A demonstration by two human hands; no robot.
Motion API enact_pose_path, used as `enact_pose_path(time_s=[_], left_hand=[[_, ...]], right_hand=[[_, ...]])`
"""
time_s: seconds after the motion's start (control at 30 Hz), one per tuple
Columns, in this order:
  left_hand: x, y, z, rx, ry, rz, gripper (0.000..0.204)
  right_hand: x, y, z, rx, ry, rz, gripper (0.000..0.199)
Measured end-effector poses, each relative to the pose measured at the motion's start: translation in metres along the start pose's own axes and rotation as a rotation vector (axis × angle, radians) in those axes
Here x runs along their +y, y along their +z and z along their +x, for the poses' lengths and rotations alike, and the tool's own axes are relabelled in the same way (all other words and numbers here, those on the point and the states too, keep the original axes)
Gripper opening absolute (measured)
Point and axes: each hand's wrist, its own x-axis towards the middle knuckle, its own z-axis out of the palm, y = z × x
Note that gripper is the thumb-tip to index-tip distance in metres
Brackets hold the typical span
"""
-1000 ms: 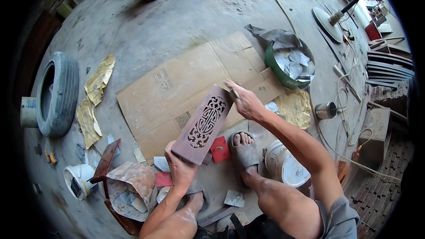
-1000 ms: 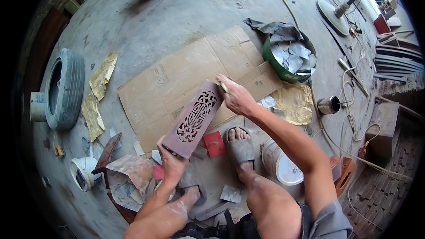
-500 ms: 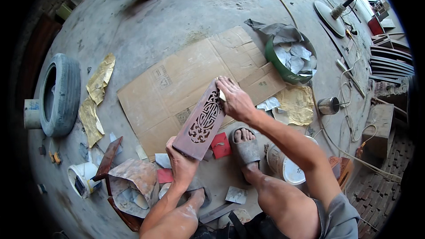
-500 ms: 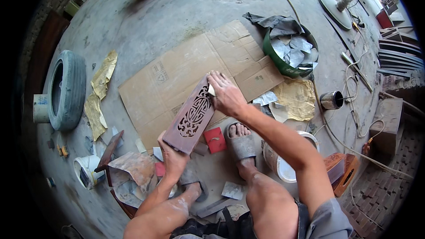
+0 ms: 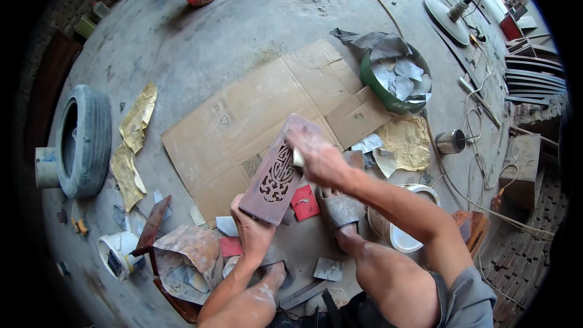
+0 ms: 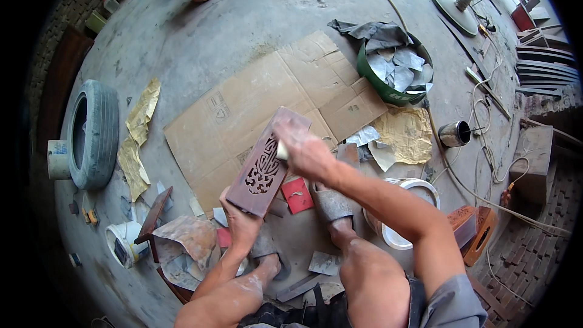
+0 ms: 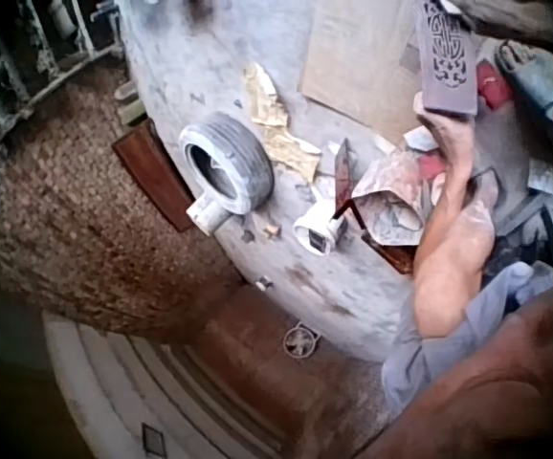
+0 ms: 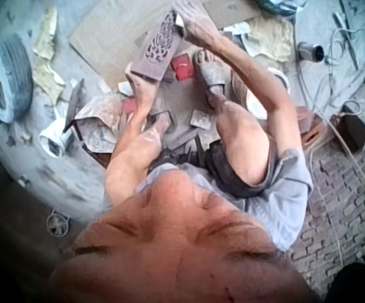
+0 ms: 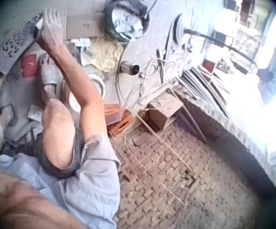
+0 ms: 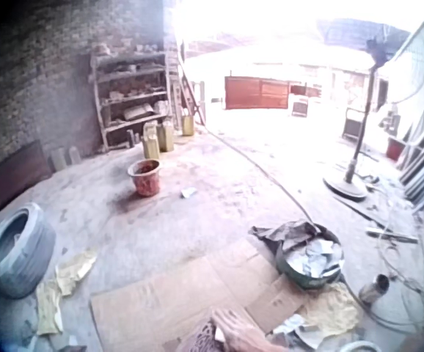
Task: The person sits on the floor and applies a reddish-brown finish to a rectangular wooden piece using a brush. They then sand the same piece with sandpaper, smoothing the surface and edges.
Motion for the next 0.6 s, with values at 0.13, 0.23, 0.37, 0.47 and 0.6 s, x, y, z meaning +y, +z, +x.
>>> enact_pose_path(time_s=[0.13,0.23,0.37,0.47,0.6], left_hand=[[0.004,-0.002,0.001,-0.011,0.009,0.024,0.085],[-0.001,-0.002,-0.001,0.008,0.033,0.005,0.084],[0.004,0.000,-0.001,-0.004,0.030,0.013,0.084],[-0.005,-0.001,-0.004,-0.002,0.049,0.047,0.089],[0.003,-0.002,-0.001,-0.012,0.015,0.080,0.091]], right_hand=[[0.004,-0.003,0.001,0.057,-0.030,-0.044,0.067],[-0.013,-0.001,-0.014,-0.012,-0.155,-0.015,0.071],[0.010,-0.007,0.001,0.096,0.003,-0.028,0.068],[-0.008,0.005,-0.020,0.039,-0.172,-0.076,0.071],[0.007,-0.009,0.001,0.057,-0.049,0.011,0.063]])
